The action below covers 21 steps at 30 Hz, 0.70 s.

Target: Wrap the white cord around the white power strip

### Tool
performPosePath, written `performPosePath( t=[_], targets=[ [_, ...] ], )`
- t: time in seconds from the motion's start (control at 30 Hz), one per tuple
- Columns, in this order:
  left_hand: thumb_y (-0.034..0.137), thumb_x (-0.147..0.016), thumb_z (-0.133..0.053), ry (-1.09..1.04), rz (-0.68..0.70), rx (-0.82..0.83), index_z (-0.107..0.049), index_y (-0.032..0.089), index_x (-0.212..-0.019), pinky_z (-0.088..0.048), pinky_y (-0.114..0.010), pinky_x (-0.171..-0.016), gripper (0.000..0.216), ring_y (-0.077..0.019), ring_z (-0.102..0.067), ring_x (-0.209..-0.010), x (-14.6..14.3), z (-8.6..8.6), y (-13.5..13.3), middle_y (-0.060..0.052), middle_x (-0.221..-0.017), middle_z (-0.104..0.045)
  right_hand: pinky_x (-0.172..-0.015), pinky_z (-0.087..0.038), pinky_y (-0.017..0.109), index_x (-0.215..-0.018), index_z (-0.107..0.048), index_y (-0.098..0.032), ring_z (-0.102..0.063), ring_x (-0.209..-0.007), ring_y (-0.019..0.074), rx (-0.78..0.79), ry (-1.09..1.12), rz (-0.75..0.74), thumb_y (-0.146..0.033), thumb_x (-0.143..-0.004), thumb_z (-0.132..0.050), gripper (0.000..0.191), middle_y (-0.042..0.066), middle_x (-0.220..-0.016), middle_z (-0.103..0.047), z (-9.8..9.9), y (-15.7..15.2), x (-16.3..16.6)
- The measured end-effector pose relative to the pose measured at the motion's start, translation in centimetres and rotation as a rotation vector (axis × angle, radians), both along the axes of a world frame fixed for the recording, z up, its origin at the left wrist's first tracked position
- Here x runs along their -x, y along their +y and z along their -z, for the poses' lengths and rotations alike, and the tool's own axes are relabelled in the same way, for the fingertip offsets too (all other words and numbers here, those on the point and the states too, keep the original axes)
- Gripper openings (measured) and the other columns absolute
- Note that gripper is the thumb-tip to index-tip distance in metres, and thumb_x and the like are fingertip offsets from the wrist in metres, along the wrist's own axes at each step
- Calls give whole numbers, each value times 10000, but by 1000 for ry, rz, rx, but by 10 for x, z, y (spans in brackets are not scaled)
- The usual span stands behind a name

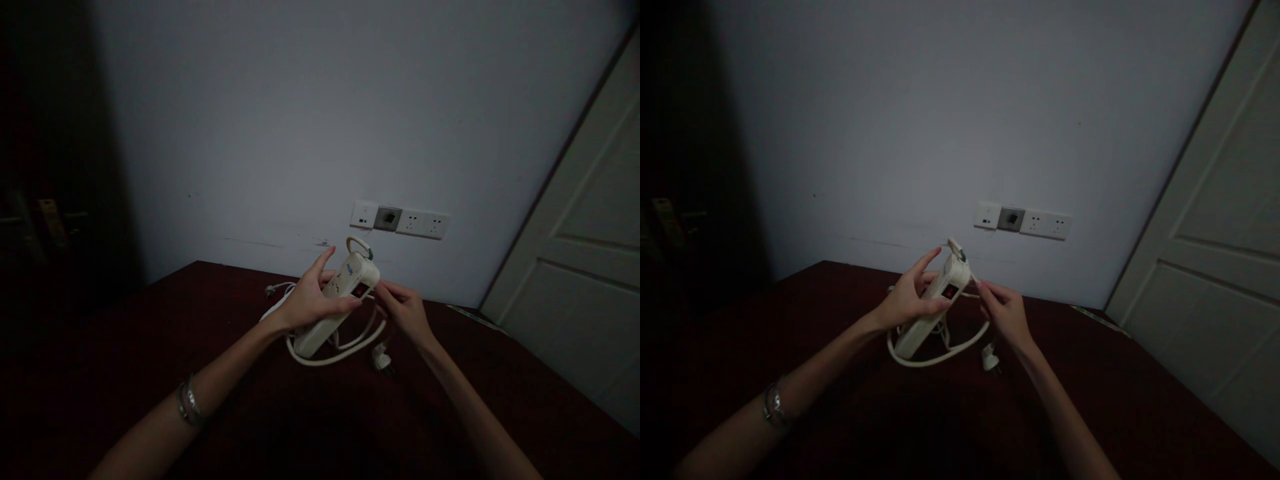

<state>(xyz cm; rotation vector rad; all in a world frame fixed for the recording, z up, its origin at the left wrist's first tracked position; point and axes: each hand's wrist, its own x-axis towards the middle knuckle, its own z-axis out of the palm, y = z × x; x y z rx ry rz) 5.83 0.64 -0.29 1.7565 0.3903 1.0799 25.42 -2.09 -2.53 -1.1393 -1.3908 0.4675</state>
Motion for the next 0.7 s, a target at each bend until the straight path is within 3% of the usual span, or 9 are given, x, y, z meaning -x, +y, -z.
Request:
performPosePath(
  t=[0.07, 0.13, 0.23, 0.37, 0.5, 0.57, 0.63, 0.7],
  targets=[
    [280, -598, -765, -60, 84, 122, -110, 176, -1436, -471, -370, -765, 1069, -231, -620, -881, -2, 2, 6, -149, -1086, -626, -473, -453, 256, -922, -727, -122, -577, -516, 153, -34, 4, 37, -509, -731, -597, 451, 40, -642, -669, 5, 2, 0],
    [313, -582, -767, -114, 159, 208, -171, 186, -1417, -478, -327, -693, 1034, -210, -626, -809, -4, 3, 9, -146, -1068, -631, -630, -519, 322, -897, -733, -145, -647, -685, 211, -127, -27, 90, -467, -754, -593, 379, 65, -760, -710, 11, 4, 4],
    [408, -578, -742, -176, 260, 257, -320, 159, -1341, -457, -267, -589, 907, -178, -614, -701, -7, 3, 6, -131, -963, -651, -837, -498, 397, -911, -729, -180, -651, -900, 249, -235, -111, 120, -399, -801, -558, 298, 75, -948, -712, 21, 5, 12],
    [515, -600, -668, -166, 362, 376, -485, 120, -1187, -449, -260, -545, 730, -159, -585, -606, -8, 7, 3, -93, -763, -644, -860, -495, 396, -962, -715, -182, -652, -919, 241, -274, -216, 117, -368, -832, -525, 296, 82, -994, -702, 32, 9, 17],
    [604, -630, -582, -67, 440, 489, -564, 91, -1084, -453, -268, -527, 686, -156, -567, -584, -2, 9, 8, -117, -750, -632, -848, -499, 390, -977, -707, -164, -654, -920, 246, -252, -294, 183, -376, -842, -511, 319, 92, -1012, -695, 33, 14, 3],
    [579, -651, -594, -30, 363, 401, -478, 97, -1218, -449, -266, -518, 753, -152, -567, -580, 2, 6, 10, -116, -795, -638, -850, -495, 391, -985, -704, -159, -654, -923, 253, -243, -328, 236, -382, -845, -506, 330, 91, -1018, -694, 28, 14, -8],
    [474, -625, -684, 6, 173, 234, -250, 134, -1389, -459, -275, -546, 942, -158, -579, -610, 4, 3, 12, -100, -856, -644, -849, -490, 389, -980, -707, -160, -656, -914, 259, -239, -393, 262, -384, -849, -496, 335, 89, -1003, -698, 22, 13, -18],
    [355, -581, -748, 57, -41, 49, -44, 164, -1442, -475, -302, -609, 1128, -176, -595, -685, 6, -1, 12, -90, -919, -643, -838, -486, 381, -975, -710, -158, -660, -897, 263, -222, -511, 243, -374, -861, -472, 341, 93, -987, -703, 17, 11, -24]
  ],
)
